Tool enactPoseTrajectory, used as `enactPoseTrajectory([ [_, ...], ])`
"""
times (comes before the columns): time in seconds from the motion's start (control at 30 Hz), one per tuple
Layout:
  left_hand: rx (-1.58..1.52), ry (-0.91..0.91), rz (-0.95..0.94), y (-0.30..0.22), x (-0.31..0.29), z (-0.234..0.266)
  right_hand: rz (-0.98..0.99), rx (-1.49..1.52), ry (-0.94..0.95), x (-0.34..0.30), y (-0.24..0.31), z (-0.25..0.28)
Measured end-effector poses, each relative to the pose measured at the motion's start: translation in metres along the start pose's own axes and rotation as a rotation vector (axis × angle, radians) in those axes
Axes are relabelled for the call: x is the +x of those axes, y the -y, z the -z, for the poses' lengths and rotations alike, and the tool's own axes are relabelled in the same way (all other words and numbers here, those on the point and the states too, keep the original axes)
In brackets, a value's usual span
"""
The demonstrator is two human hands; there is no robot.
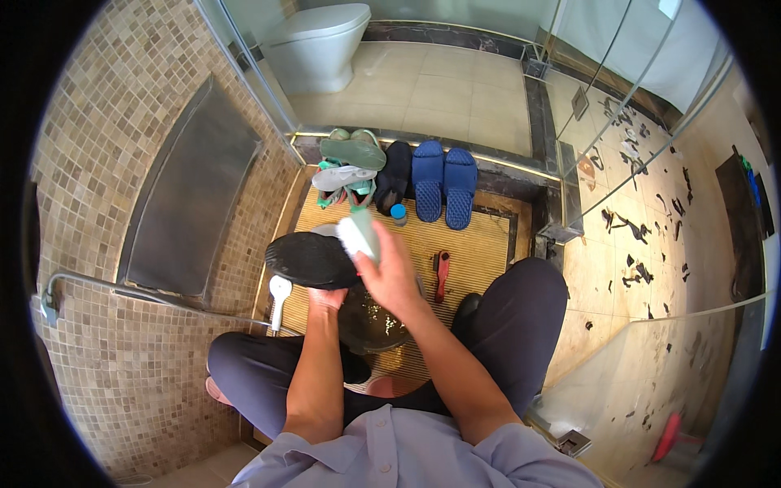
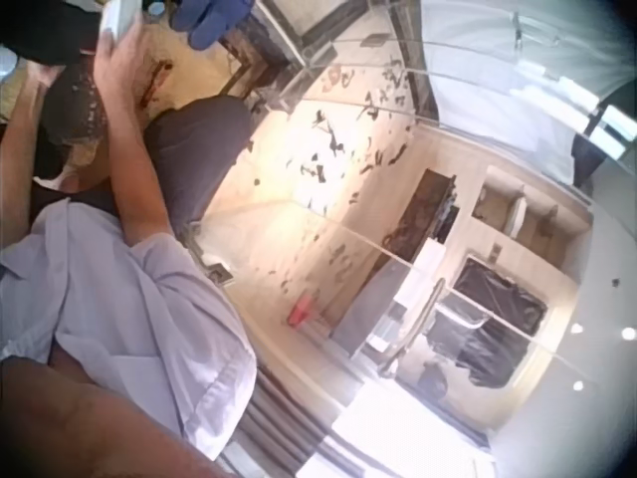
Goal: The person sits on the bathroom floor and cleans several pairs of shoes using a brush and a bucket of water. They scrub the soles and uppers of black shoes, green sneakers, and blue slippers, rinsing the brush in the bucket between items.
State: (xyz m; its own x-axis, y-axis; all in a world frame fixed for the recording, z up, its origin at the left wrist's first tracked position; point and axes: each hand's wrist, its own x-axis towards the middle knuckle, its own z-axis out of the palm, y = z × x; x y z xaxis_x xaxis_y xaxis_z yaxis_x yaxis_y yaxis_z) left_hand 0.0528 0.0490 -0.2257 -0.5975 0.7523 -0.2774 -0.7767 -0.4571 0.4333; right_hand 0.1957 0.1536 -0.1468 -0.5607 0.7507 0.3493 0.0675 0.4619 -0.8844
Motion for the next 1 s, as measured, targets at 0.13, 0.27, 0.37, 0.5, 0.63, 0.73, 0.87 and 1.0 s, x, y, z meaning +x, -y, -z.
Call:
enactPoseTrajectory([
  [0.13,0.216,0.015,-0.013,0.016,-0.007,0.010,0.328,0.042,0.197,-0.001,0.055,-0.010],
  [0.27,0.078,-0.060,0.028,0.019,-0.010,0.007,-0.023,-0.160,0.031,-0.024,-0.033,-0.016],
  [0.37,0.048,-0.079,0.049,0.011,-0.004,0.002,-0.191,-0.167,-0.011,-0.024,-0.050,-0.016],
  [0.5,0.191,-0.005,0.041,0.022,-0.002,0.003,0.162,0.074,0.074,0.006,0.030,-0.003],
  [0.63,0.143,-0.018,0.092,0.019,-0.008,-0.001,-0.055,-0.175,0.034,-0.015,-0.026,-0.010],
  [0.73,0.086,-0.050,0.077,0.004,-0.008,-0.004,-0.513,-0.172,0.009,-0.019,-0.071,-0.012],
  [0.87,0.200,-0.041,0.123,-0.001,0.001,0.007,-0.296,0.364,-0.066,0.003,-0.037,-0.014],
  [1.0,0.253,0.000,0.092,-0.014,-0.014,-0.013,-0.319,0.607,0.395,0.020,-0.007,0.026],
])
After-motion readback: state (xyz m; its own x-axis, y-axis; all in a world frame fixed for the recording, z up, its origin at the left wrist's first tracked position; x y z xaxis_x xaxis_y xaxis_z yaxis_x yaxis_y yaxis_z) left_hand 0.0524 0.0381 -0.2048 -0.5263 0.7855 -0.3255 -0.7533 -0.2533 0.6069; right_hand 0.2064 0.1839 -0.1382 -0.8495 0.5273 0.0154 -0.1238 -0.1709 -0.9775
